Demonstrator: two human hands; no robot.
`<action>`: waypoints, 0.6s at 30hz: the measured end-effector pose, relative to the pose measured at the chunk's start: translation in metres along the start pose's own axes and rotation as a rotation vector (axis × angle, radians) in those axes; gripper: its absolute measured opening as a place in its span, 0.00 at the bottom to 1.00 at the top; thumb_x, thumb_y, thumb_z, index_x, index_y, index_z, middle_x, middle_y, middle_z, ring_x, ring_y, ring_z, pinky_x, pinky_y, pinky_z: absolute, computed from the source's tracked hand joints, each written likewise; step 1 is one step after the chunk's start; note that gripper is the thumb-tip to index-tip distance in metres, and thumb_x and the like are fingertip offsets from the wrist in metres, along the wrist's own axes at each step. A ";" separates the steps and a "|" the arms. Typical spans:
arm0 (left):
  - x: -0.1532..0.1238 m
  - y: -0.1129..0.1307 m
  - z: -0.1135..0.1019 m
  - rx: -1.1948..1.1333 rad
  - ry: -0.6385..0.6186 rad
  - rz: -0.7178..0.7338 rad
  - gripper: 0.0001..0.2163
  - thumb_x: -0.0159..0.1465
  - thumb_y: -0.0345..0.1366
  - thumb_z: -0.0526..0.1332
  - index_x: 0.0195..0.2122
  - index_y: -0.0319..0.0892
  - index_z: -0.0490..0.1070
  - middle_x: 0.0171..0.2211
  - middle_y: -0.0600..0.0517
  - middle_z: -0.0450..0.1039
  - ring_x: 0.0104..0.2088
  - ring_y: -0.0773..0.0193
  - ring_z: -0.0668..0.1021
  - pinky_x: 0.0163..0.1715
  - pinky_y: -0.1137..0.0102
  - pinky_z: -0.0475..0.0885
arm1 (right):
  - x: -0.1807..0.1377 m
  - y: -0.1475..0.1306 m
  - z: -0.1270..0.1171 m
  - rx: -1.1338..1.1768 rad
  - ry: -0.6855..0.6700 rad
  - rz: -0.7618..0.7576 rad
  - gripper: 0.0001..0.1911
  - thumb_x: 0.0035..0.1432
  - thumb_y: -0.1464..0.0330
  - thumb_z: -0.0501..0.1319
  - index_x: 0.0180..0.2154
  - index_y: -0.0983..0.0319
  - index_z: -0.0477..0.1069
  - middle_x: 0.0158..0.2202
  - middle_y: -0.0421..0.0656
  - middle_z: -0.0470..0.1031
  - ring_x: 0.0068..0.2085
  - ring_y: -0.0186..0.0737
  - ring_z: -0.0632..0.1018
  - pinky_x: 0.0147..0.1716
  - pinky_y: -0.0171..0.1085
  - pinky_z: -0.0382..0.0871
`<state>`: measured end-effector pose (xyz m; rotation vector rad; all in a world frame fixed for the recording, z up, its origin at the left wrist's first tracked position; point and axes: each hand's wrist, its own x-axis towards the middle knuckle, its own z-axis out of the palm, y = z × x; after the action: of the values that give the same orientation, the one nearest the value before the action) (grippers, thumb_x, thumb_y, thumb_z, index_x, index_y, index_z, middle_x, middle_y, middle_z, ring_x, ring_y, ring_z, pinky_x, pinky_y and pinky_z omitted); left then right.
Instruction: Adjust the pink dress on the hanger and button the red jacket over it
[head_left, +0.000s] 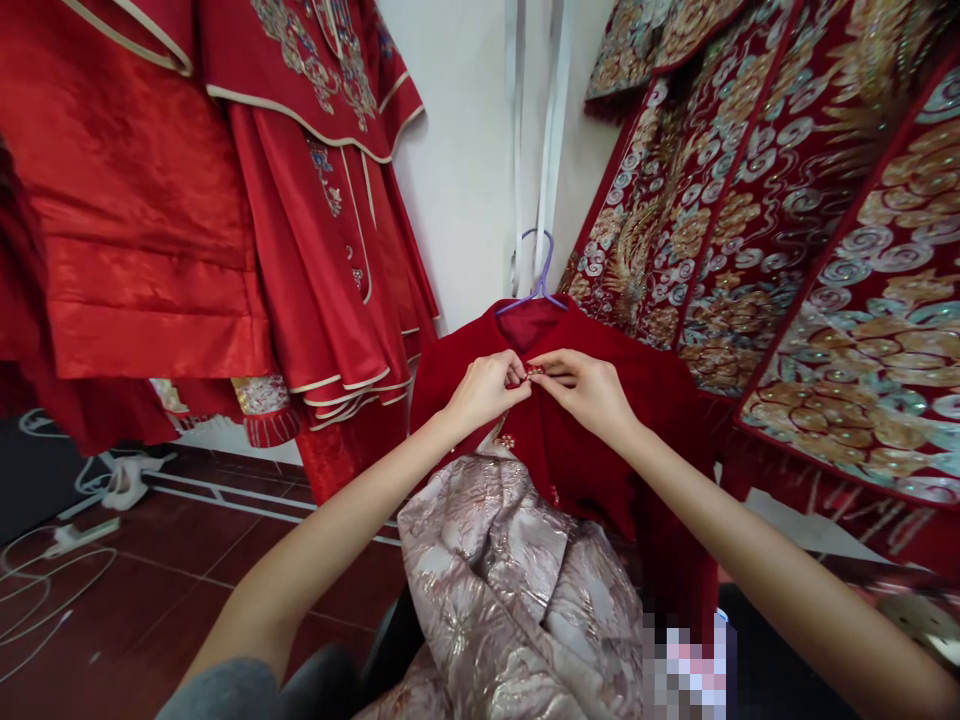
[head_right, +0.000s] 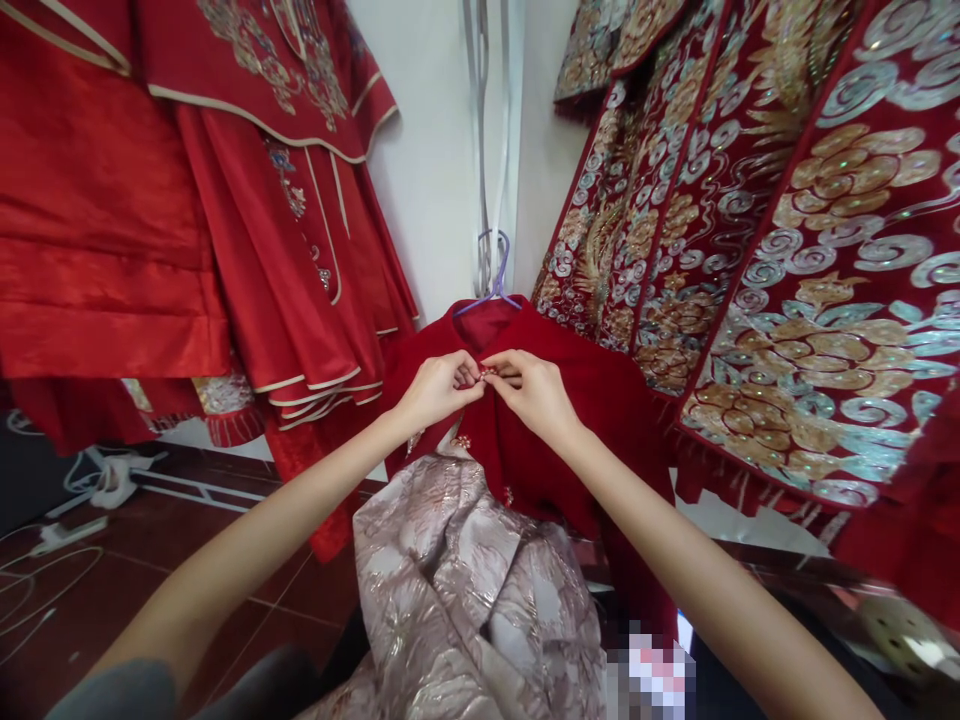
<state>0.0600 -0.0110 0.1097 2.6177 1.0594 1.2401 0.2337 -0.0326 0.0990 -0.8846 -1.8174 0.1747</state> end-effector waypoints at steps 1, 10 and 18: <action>0.000 0.000 -0.001 0.007 -0.007 -0.001 0.04 0.55 0.32 0.60 0.32 0.40 0.69 0.28 0.53 0.74 0.29 0.68 0.76 0.30 0.74 0.69 | 0.001 0.001 0.000 0.012 -0.003 0.007 0.09 0.54 0.69 0.62 0.39 0.61 0.75 0.37 0.43 0.78 0.37 0.37 0.80 0.38 0.37 0.78; 0.003 0.006 -0.005 0.138 -0.064 -0.002 0.04 0.57 0.33 0.60 0.33 0.41 0.71 0.30 0.52 0.77 0.32 0.64 0.78 0.33 0.72 0.70 | 0.004 0.008 0.002 0.091 -0.005 0.044 0.10 0.52 0.67 0.64 0.39 0.61 0.74 0.36 0.42 0.78 0.37 0.38 0.79 0.38 0.38 0.78; 0.007 0.010 -0.001 0.312 -0.079 -0.014 0.04 0.58 0.32 0.59 0.33 0.42 0.73 0.30 0.48 0.77 0.33 0.56 0.78 0.37 0.66 0.70 | 0.005 0.013 0.006 0.110 -0.025 0.070 0.14 0.50 0.69 0.63 0.41 0.61 0.71 0.35 0.42 0.76 0.36 0.37 0.78 0.37 0.38 0.78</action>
<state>0.0676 -0.0146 0.1184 2.8469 1.3523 1.0308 0.2341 -0.0181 0.0932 -0.8725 -1.7830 0.3283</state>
